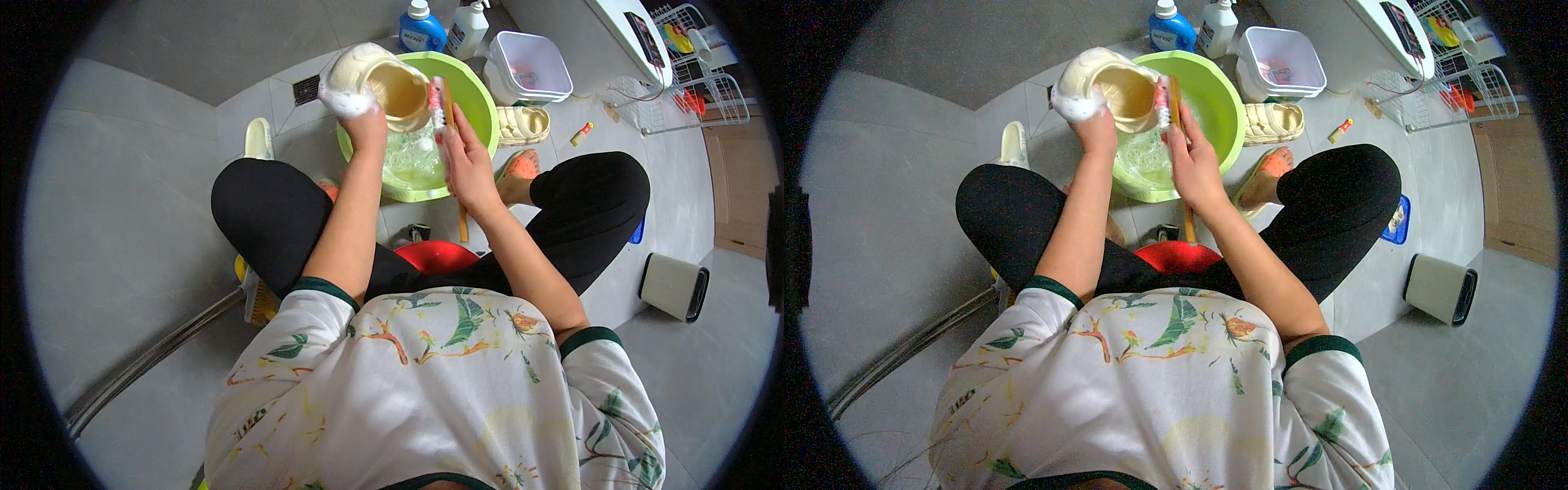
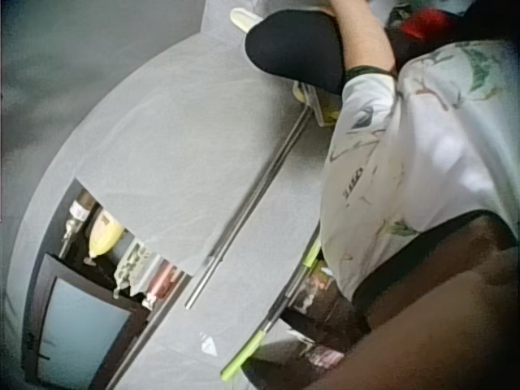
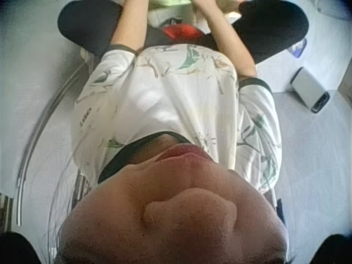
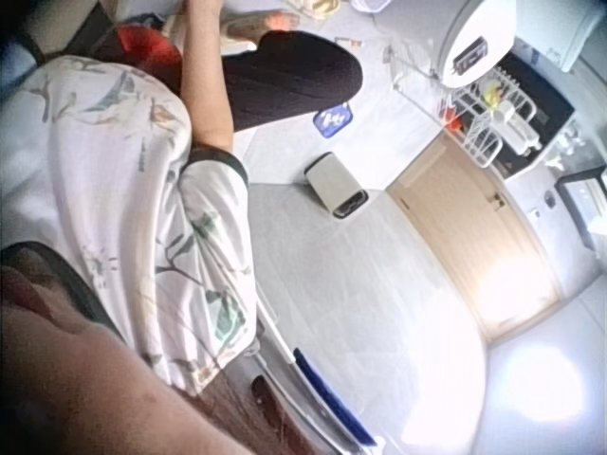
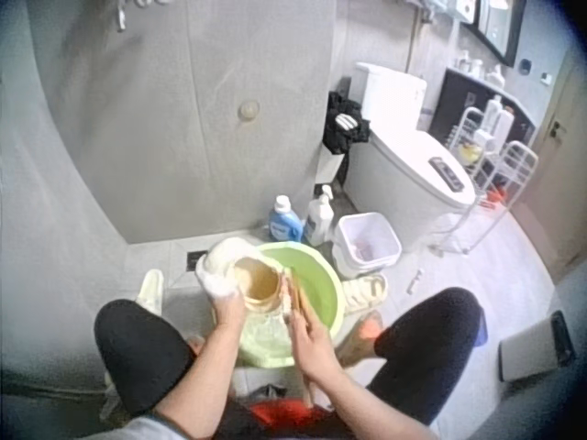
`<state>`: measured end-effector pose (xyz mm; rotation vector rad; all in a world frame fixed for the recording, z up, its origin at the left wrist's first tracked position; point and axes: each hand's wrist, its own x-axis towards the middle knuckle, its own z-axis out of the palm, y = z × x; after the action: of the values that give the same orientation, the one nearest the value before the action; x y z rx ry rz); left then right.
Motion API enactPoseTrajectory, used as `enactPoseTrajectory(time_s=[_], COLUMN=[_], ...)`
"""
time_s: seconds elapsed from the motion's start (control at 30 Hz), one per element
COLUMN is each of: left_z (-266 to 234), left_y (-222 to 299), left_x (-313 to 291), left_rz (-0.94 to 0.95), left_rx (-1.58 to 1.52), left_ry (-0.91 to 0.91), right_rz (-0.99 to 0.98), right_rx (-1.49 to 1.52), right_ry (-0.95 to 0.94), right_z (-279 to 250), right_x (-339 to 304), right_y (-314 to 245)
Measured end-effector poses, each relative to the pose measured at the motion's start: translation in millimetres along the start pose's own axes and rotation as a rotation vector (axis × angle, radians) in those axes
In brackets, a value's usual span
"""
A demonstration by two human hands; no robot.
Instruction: The person scrubs a white slipper with a brush and soapy water in a green basin. They repeatedly dip the slipper into the water, scrub the sole and upper parts, and rinse the brush.
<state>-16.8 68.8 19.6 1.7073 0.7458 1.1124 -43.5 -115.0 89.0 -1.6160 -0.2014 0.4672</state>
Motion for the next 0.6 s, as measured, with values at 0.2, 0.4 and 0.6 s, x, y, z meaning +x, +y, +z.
enactPoseTrajectory(time_s=[0.2,0.4,0.6], left_z=[-7,-7,2], left_y=[21,23,14], left_x=[-3,-11,-19], left_rz=[0.14,0.335,0.309], left_rx=[-0.144,-0.023,0.131], left_ry=[-0.081,-0.252,-0.27], right_rz=[0.195,-0.405,-0.397], right_rx=[0.358,-0.491,-0.518], right_ry=[-0.052,0.042,0.113], right_z=[4,0,-1], right_x=[0,3,31], right_y=[-27,-21,-18])
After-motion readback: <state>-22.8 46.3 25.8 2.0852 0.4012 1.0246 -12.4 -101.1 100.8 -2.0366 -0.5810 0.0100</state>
